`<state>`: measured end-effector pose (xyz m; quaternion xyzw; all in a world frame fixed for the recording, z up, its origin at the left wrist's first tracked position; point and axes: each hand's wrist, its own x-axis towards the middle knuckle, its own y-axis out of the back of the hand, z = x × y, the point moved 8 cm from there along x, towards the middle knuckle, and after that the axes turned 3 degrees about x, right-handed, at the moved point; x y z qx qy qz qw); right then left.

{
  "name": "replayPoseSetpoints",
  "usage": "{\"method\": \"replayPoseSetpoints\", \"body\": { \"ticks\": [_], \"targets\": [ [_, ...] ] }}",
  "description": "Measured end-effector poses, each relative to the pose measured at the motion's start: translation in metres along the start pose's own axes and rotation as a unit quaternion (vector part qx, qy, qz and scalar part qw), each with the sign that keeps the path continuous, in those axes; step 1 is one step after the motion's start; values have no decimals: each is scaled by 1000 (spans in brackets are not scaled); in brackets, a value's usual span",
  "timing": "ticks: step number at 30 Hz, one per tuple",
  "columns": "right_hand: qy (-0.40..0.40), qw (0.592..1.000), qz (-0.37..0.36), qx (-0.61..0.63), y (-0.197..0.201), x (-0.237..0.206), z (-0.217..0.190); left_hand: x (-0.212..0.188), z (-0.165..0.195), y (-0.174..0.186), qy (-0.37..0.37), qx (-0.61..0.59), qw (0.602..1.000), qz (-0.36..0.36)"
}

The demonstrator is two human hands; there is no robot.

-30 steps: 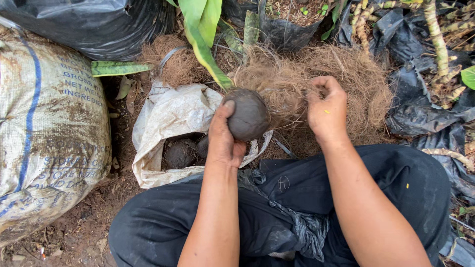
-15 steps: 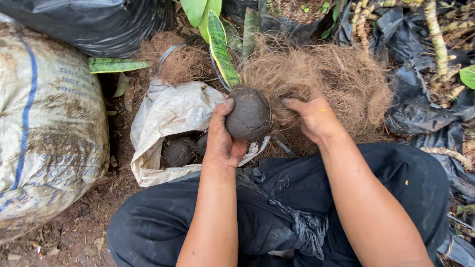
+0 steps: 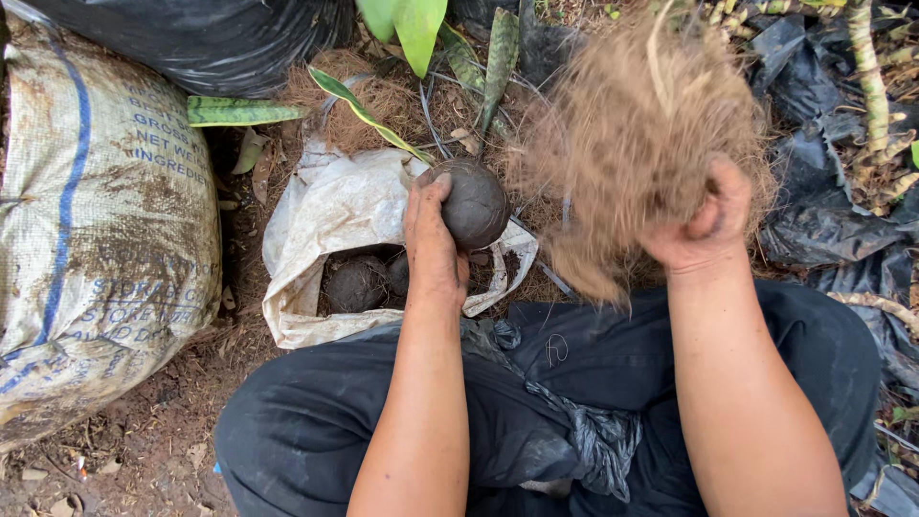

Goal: The person sits on the ground and kneads a ball of soil with both hands, rotating and pressing it to shape a round ball, then places the finished ball into a white sack holding other soil balls. They then grab a handful of dry coconut coir fiber and work it around the soil ball.

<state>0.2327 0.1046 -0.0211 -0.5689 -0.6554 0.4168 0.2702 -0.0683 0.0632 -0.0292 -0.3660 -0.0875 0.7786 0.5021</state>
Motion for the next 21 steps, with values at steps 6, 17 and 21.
{"method": "replayPoseSetpoints", "body": {
  "ticks": [6, 17, 21],
  "targets": [
    [-84, 967, 82, -225, -10, -7, 58, 2, -18, -11, 8, 33, 995, -89],
    [277, 630, 70, -722, -126, -18, 33, -12, -23, -32, -101, 264, 940, -191],
    [388, 491, 41, -779, -163, -41, 42, -18, -22, -39, -54, 185, 969, -155]
  ]
}}
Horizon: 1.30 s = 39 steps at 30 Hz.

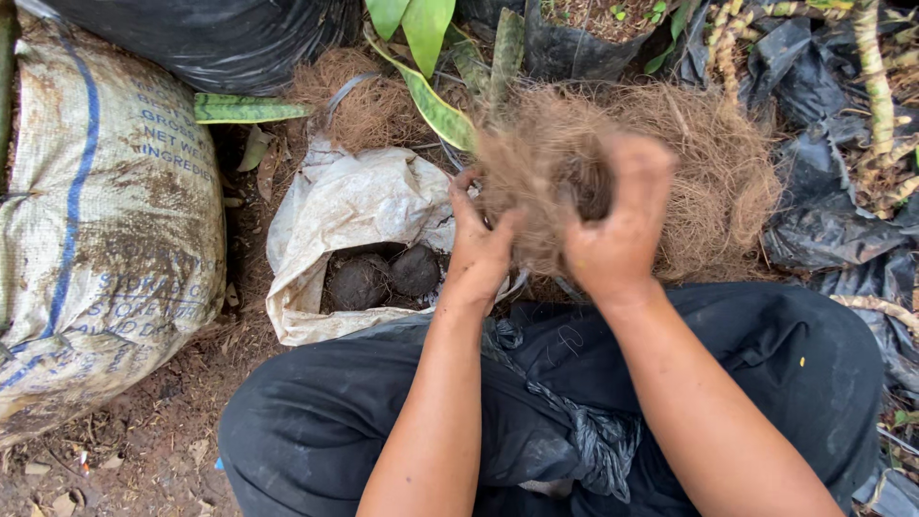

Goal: The person sits on the ground and kneads a ball of soil with both hands, rotating and pressing it to shape a round ball, then places the finished ball into a white sack holding other soil balls. They then grab a handful of dry coconut coir fiber and work it around the soil ball.

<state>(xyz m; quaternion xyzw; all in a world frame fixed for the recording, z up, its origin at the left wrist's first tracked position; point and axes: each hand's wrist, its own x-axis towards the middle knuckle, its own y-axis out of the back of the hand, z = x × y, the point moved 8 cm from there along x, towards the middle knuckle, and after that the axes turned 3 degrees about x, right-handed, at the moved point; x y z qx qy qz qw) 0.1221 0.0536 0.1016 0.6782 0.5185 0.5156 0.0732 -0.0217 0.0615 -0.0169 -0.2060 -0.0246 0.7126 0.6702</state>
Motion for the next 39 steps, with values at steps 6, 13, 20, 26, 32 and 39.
{"method": "replayPoseSetpoints", "body": {
  "ticks": [6, 13, 20, 26, 32, 39],
  "targets": [
    [-91, 963, -211, 142, -39, -7, -7, 1, 5, 24, -11, -163, 981, 106],
    [-222, 889, -148, 373, -49, -17, 25, 2, -9, 37, -7, -43, 989, 139],
    [-434, 528, -176, 709, -87, -73, 54, 0, -16, 56, 46, 20, 969, 240],
    [-467, 592, -147, 640, -101, -88, 76, 5, -32, 11, 40, -256, 961, 98],
    [-437, 713, -108, 537, -98, -75, 65, -7, 5, 12, -133, 19, 980, 144],
    [-194, 888, -54, 414, -59, -45, 26, -23, 13, 12, -99, 89, 960, 248]
  ]
}}
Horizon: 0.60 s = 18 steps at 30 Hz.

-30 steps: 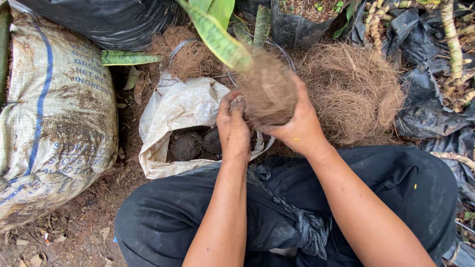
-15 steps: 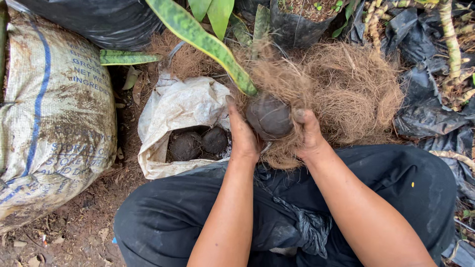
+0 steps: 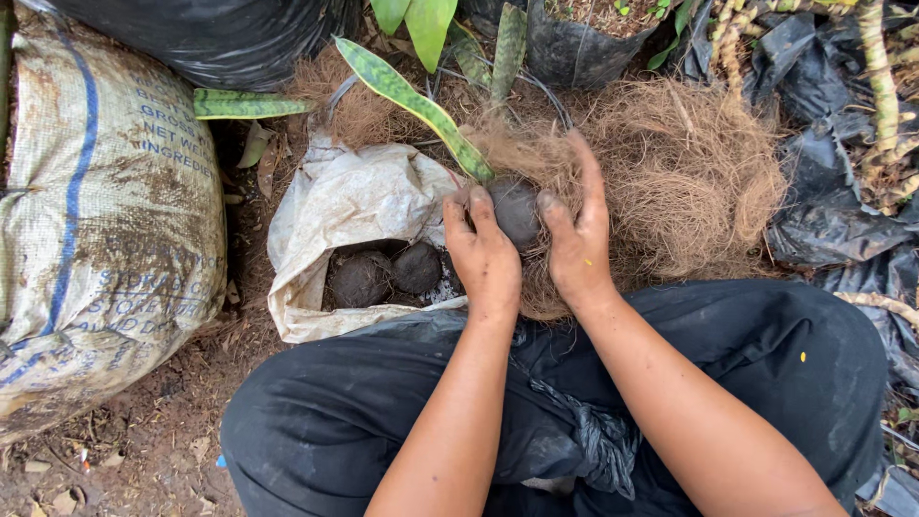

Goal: The person sits on the ground and kneads a ball of soil with both hands, rotating and pressing it to shape a round ball, then places the finished ball into a white sack holding other soil balls. They then grab a handful of dry coconut coir fiber and work it around the soil ball.

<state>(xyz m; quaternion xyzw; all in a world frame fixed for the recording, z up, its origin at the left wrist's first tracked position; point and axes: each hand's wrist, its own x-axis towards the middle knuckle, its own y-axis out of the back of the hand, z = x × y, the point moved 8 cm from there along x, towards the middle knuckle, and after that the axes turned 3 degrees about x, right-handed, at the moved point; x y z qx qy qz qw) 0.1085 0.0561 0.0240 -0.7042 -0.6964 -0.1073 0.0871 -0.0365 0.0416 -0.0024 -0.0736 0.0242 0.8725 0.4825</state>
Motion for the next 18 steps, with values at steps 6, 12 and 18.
{"method": "replayPoseSetpoints", "body": {
  "ticks": [6, 12, 18],
  "targets": [
    [-23, 989, 84, -122, 20, -7, 12, -15, 5, -4, -40, 34, 999, 14],
    [-268, 891, 214, 298, 40, -2, 67, 9, -54, -5, 120, -317, 941, -14],
    [-334, 873, 204, 291, 38, -3, 67, 7, -58, -27, 215, -274, 925, -149]
  ]
}}
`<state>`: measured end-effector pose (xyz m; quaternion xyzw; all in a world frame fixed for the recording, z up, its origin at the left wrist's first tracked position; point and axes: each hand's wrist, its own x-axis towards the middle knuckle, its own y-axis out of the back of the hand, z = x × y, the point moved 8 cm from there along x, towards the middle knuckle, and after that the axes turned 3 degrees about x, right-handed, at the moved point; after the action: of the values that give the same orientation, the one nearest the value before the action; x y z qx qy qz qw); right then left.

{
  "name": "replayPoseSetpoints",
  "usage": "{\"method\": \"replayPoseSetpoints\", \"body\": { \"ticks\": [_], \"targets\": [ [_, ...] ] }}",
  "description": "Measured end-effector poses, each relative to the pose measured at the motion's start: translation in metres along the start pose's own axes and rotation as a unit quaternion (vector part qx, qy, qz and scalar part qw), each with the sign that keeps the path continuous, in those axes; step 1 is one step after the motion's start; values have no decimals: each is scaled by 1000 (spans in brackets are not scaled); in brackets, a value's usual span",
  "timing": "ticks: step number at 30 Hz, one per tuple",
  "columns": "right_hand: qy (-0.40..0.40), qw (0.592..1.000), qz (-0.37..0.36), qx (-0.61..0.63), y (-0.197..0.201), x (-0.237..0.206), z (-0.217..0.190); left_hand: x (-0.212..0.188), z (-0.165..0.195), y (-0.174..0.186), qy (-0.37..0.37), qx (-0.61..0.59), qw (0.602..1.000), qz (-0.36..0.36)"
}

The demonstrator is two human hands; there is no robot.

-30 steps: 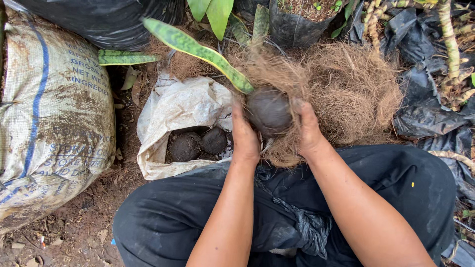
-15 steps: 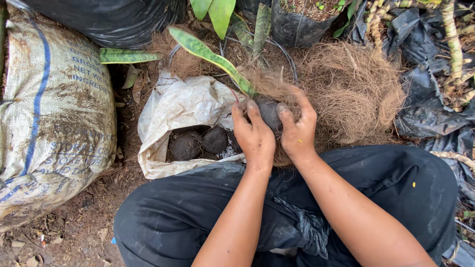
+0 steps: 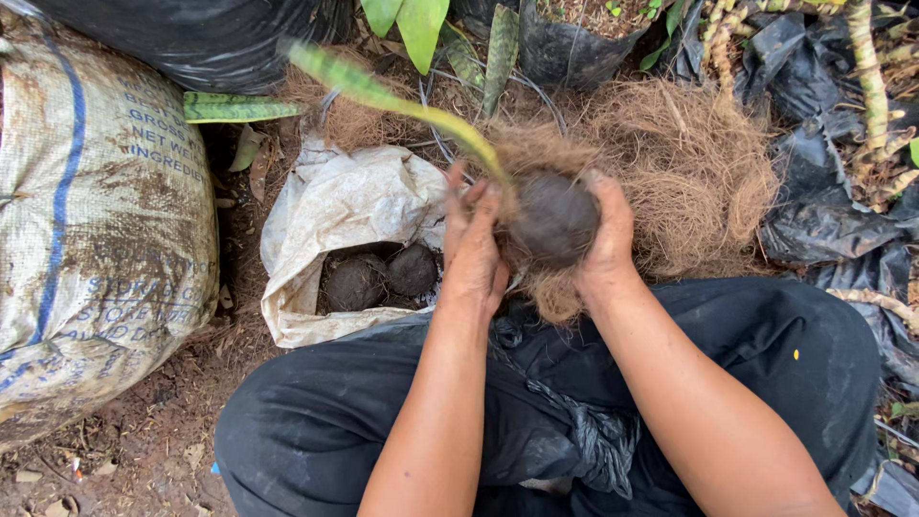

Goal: The person sits on the ground and kneads a ball of soil with both hands, rotating and pressing it to shape a round ball, then places the finished ball into a white sack holding other soil balls. They then grab a handful of dry coconut coir fiber and work it around the soil ball.

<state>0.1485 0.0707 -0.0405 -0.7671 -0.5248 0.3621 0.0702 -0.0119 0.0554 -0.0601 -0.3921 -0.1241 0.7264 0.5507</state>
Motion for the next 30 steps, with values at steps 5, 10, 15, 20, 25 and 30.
{"method": "replayPoseSetpoints", "body": {
  "ticks": [5, 10, 15, 20, 25, 30],
  "targets": [
    [52, 997, 2, -57, 1, 4, -19, -21, 8, -38, 46, 94, 986, -130],
    [192, 968, -71, -147, -16, -10, -32, -27, 36, -48, -34, 86, 993, -75],
    [168, 954, -244, -44, -47, -39, -27, -26, 48, -23, 37, -50, 996, 65],
    [282, 897, -282, -191, -74, -75, -13, -18, 35, -21, 64, -216, 974, 29],
    [408, 843, -115, -330, -61, -79, -8, -21, 12, -12, -31, 75, 995, 65],
    [445, 767, -1, -462, -42, -67, -20, -29, 5, -29, -89, 179, 980, 0]
  ]
}}
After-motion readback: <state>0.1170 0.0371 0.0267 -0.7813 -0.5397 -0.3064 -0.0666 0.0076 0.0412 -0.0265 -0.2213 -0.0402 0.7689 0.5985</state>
